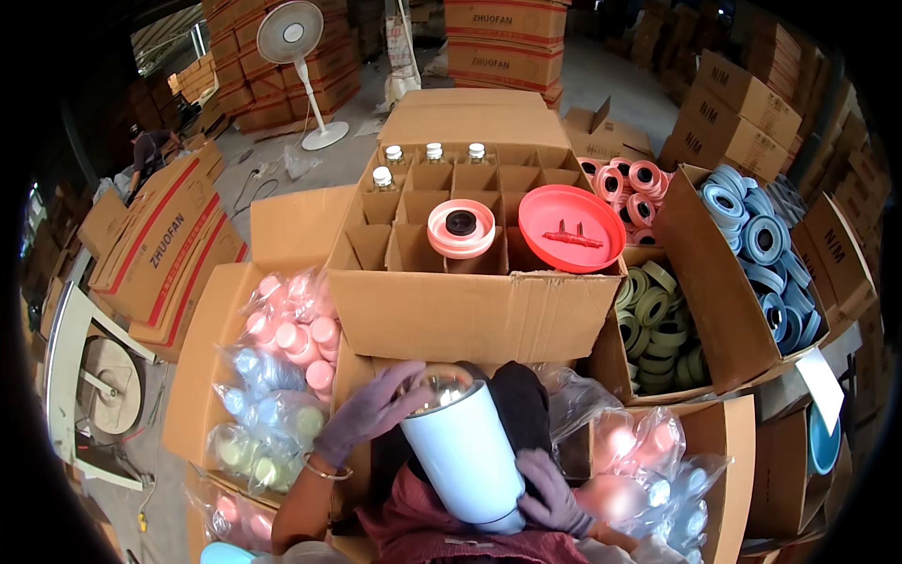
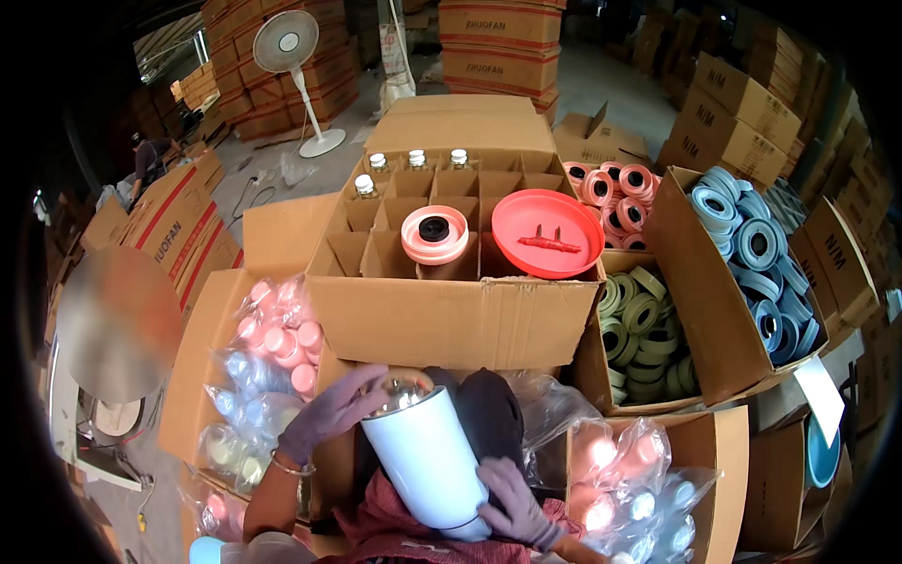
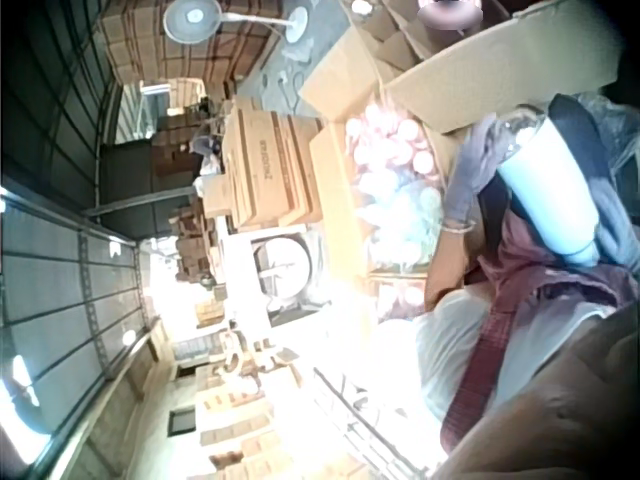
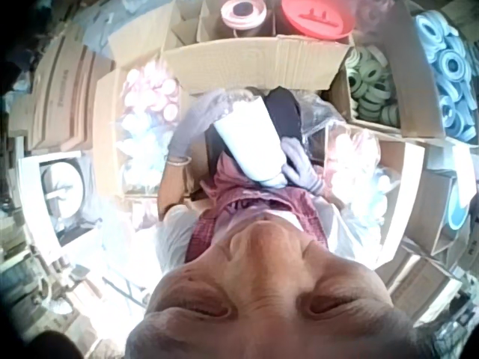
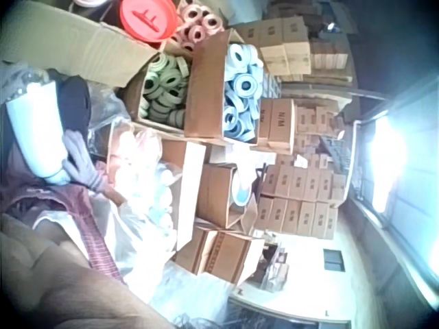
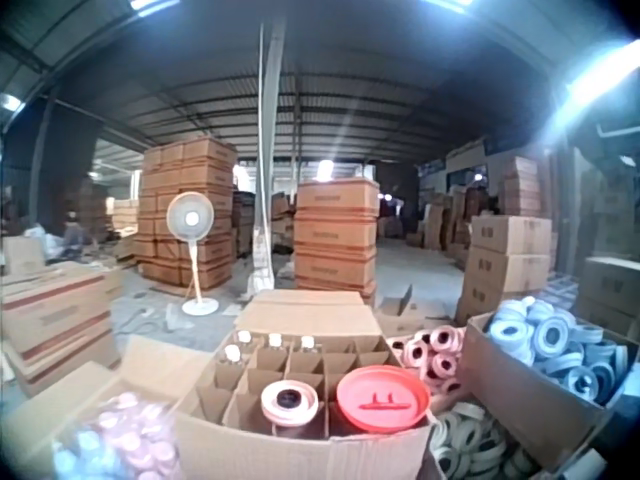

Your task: The person assembles thermos flasks by inserting stainless steel inner liners into colored plastic outer shells, screwing on lids, and placing the completed units into plastic bags. They repeat this process for multiple pink and light blue flasks.

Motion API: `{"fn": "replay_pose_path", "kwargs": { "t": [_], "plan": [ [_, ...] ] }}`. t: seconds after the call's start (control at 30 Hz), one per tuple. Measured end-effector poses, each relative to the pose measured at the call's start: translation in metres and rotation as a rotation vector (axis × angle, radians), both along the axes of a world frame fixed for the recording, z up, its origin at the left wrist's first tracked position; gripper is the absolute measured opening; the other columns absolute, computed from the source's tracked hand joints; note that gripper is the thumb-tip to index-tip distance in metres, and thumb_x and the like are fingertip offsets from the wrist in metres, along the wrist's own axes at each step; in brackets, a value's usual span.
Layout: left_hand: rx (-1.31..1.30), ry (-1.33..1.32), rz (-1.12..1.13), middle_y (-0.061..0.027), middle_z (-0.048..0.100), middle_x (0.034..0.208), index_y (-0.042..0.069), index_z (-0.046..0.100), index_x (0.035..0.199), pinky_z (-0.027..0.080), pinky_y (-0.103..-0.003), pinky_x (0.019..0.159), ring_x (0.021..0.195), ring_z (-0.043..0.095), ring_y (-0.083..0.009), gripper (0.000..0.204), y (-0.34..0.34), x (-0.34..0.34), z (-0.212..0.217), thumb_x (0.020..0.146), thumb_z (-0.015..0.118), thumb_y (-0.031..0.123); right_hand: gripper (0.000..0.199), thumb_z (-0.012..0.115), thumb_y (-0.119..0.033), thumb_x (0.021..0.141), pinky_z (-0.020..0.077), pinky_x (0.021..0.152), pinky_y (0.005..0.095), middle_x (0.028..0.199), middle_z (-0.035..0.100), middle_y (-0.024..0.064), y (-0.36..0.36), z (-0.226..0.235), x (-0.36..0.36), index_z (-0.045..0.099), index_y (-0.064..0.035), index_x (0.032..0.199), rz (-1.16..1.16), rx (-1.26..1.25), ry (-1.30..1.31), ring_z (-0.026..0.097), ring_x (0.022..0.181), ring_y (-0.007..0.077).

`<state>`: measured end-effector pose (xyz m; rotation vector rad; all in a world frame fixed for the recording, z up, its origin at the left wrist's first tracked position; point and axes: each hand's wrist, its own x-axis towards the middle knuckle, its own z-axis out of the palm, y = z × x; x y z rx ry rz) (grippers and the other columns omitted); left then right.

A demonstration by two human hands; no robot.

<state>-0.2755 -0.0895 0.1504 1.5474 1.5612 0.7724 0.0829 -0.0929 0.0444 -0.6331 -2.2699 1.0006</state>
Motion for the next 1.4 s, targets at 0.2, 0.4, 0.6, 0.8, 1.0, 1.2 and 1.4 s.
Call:
{"fn": "replay_pose_path", "kwargs": {
  "t": [0.2, 0.4, 0.6, 0.8, 1.0, 1.2, 1.4],
  "plan": [
    [-0.166, -0.617, 0.055, -0.0105, 0.055, 0.129, -0.001, 0.039, 0.146, 0.04, -0.031, 0.105, 0.123, 0.052, -0.018, 0.057, -0.088, -0.017, -0.036, 0.095, 0.063, 0.008, 0.086, 0.078, -0.037, 0.075, 0.0386, 0.098, 0.0525, 0.136, 0.045, 0.0287, -0.068, -0.045, 0.019, 0.04, 0.0076, 0.139, -0.131, 0.121, -0.116, 0.049, 0.117, 0.043],
    [-0.104, -0.7, -0.034, -0.012, 0.054, 0.132, -0.001, 0.041, 0.143, 0.042, -0.033, 0.104, 0.124, 0.051, -0.02, 0.061, -0.071, -0.02, -0.051, 0.091, 0.069, 0.01, 0.096, 0.076, -0.042, 0.076, 0.0335, 0.102, 0.0533, 0.135, 0.045, 0.0261, -0.06, -0.03, 0.004, 0.028, 0.0053, 0.145, -0.105, -0.129, -0.145, 0.046, 0.114, 0.0438],
    [0.375, 0.243, -0.328, -0.0185, 0.054, 0.129, 0.002, 0.051, 0.136, 0.047, -0.036, 0.098, 0.117, 0.055, -0.0321, 0.045, -0.016, 0.005, -0.054, 0.095, 0.064, 0.013, 0.112, 0.08, -0.048, 0.072, 0.0327, 0.108, 0.0504, 0.143, 0.036, 0.028, -0.07, -0.036, 0.012, 0.02, 0.0043, 0.15, -0.125, -0.183, -0.2, 0.038, 0.131, 0.0447],
    [0.295, -0.094, -0.169, -0.0181, 0.054, 0.132, 0.0, 0.048, 0.139, 0.044, -0.038, 0.103, 0.12, 0.055, -0.0324, 0.048, -0.084, -0.005, -0.069, 0.097, 0.061, 0.017, 0.099, 0.082, -0.042, 0.076, 0.0343, 0.111, 0.0457, 0.143, 0.043, 0.0253, -0.092, -0.051, 0.006, 0.031, 0.0027, 0.148, -0.418, -0.117, -0.12, 0.046, 0.129, 0.0377],
    [0.252, -0.188, 0.291, -0.0152, 0.059, 0.129, 0.001, 0.05, 0.139, 0.044, -0.039, 0.104, 0.123, 0.055, -0.0291, 0.051, -0.176, 0.01, -0.15, 0.093, 0.062, 0.018, 0.086, 0.078, -0.033, 0.077, 0.0392, 0.106, 0.0467, 0.135, 0.047, 0.0231, -0.056, 0.009, -0.001, 0.036, 0.0007, 0.145, -0.318, -0.462, 0.177, 0.049, 0.123, 0.0376],
    [0.357, -0.045, 0.312, -0.0136, 0.059, 0.133, 0.003, 0.052, 0.136, 0.047, -0.038, 0.102, 0.12, 0.058, -0.0254, 0.043, -0.113, -0.008, -0.139, 0.096, 0.06, 0.016, 0.046, 0.074, -0.024, 0.073, 0.0455, 0.095, 0.0524, 0.13, 0.052, 0.0159, 0.033, 0.085, -0.051, 0.065, -0.0177, 0.117, 0.321, 0.82, 0.087, 0.052, 0.113, 0.0354],
    [0.497, 0.087, 0.363, -0.0132, 0.053, 0.141, 0.004, 0.046, 0.143, 0.04, -0.037, 0.11, 0.131, 0.049, -0.0239, 0.051, -0.093, -0.001, -0.166, 0.096, 0.061, 0.015, 0.068, 0.083, -0.022, 0.07, 0.0474, 0.096, 0.0509, 0.136, 0.042, 0.0274, 0.043, 0.103, -0.055, 0.055, -0.0137, 0.131, 0.137, 0.152, 0.013, 0.051, 0.118, 0.0432]
  ]
}}
